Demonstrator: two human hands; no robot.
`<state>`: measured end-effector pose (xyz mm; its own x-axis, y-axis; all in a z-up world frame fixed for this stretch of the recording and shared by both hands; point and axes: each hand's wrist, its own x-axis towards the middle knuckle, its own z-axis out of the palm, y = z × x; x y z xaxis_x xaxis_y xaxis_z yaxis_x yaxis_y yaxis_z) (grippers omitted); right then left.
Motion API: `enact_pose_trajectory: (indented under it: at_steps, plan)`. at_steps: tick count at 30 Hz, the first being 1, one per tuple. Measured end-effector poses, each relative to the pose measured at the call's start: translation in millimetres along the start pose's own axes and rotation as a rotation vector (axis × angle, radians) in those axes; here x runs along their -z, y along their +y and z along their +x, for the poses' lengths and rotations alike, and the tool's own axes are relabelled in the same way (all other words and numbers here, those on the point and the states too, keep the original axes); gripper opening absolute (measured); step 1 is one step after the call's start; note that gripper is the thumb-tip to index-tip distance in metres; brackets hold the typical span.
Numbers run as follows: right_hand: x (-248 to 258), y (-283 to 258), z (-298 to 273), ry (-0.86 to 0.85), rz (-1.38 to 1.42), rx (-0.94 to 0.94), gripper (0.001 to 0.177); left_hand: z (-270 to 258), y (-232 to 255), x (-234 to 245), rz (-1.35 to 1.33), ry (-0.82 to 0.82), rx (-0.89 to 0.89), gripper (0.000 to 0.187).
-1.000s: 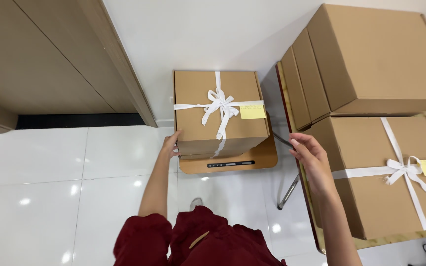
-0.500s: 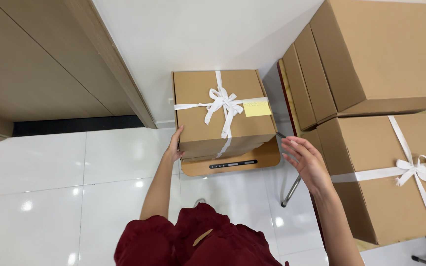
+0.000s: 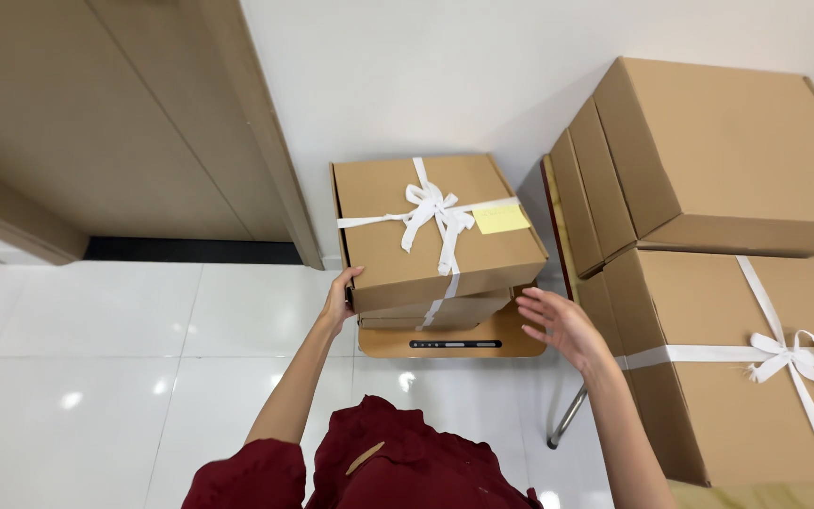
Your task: The person stacks several small cardboard boxes tied with white ribbons from a chair onto a marble table. They then untie the ribbon on the top box and remove a yellow sticky note from the table.
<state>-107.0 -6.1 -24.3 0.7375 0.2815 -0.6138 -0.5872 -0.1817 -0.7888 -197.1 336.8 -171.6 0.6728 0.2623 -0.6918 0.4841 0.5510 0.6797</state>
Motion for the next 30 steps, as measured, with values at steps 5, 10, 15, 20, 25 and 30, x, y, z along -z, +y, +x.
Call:
enact_pose_trajectory:
  at_steps: [5,10,15,20,25,30]
  plan:
    - [-6.2,12.9,-8.3,-0.15,0.046,-0.064,0.103,-73.2,-4.2,-4.9,-0.091,0.04,-0.123,0.11]
    - [-23.5,-4.6,-45.7,-0.295,0.272,0.064,0.119,-152.3,-4.8,-29.0,-0.097,0.019,-0.272,0.112]
    - [-9.4,-24.1,-101.2,-0.219,0.465,0.289,0.11,-195.5,-23.3,-53.6,-0.069,-0.037,-0.403,0.102]
    - [50.8,-8.2,-131.0,-0.082,0.472,0.421,0.089,-298.6,-21.5,-122.2,0.013,-0.116,-0.427,0.101]
    - [148.5,23.5,-130.1,0.074,0.577,0.471,0.064,-333.1,-31.3,-190.5,0.033,-0.269,-0.436,0.104]
    - [241.7,66.1,-147.3,0.176,0.649,0.431,0.077,-308.8,-58.3,-246.9,0.116,-0.369,-0.462,0.103]
